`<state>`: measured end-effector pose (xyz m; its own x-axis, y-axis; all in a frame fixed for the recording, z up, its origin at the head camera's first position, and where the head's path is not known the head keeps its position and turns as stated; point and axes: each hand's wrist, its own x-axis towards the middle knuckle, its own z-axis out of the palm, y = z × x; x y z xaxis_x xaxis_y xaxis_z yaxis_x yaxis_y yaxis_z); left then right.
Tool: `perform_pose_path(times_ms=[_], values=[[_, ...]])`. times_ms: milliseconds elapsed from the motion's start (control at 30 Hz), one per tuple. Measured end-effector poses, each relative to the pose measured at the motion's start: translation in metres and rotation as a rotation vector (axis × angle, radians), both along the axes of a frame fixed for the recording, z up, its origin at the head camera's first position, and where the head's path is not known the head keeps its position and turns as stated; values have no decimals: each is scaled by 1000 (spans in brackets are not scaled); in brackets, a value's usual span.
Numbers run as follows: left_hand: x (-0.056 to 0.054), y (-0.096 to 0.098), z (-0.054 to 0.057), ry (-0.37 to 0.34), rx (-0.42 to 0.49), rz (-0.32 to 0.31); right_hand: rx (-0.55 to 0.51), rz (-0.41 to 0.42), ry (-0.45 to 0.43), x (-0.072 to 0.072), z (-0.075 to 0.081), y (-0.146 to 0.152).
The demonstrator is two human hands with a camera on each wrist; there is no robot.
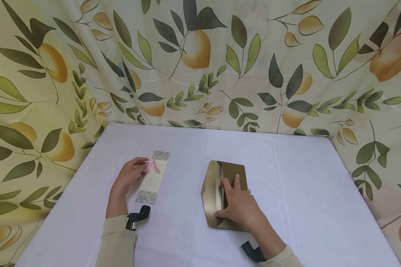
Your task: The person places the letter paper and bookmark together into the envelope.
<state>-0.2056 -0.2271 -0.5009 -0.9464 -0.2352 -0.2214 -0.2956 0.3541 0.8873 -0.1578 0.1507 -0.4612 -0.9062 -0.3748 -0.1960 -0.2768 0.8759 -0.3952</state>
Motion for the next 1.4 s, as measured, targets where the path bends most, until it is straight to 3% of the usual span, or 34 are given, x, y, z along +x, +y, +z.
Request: perform_pose_path(times_ms=[200,367,800,1133,1400], values=[[-1,1,-1,-6,-32,-15,-3,0,1,0,-1,0],[-2,7,-4,32,-97,-47,3,1,1,1,-1,0],[-3,29,-7,68,-175,-25,21,19,11,1,-3,1],[2,27,-2,42,-159,-108,22,20,11,1,-3,1],[2,23,-1,40,-176,-108,22,23,13,2,0,1]])
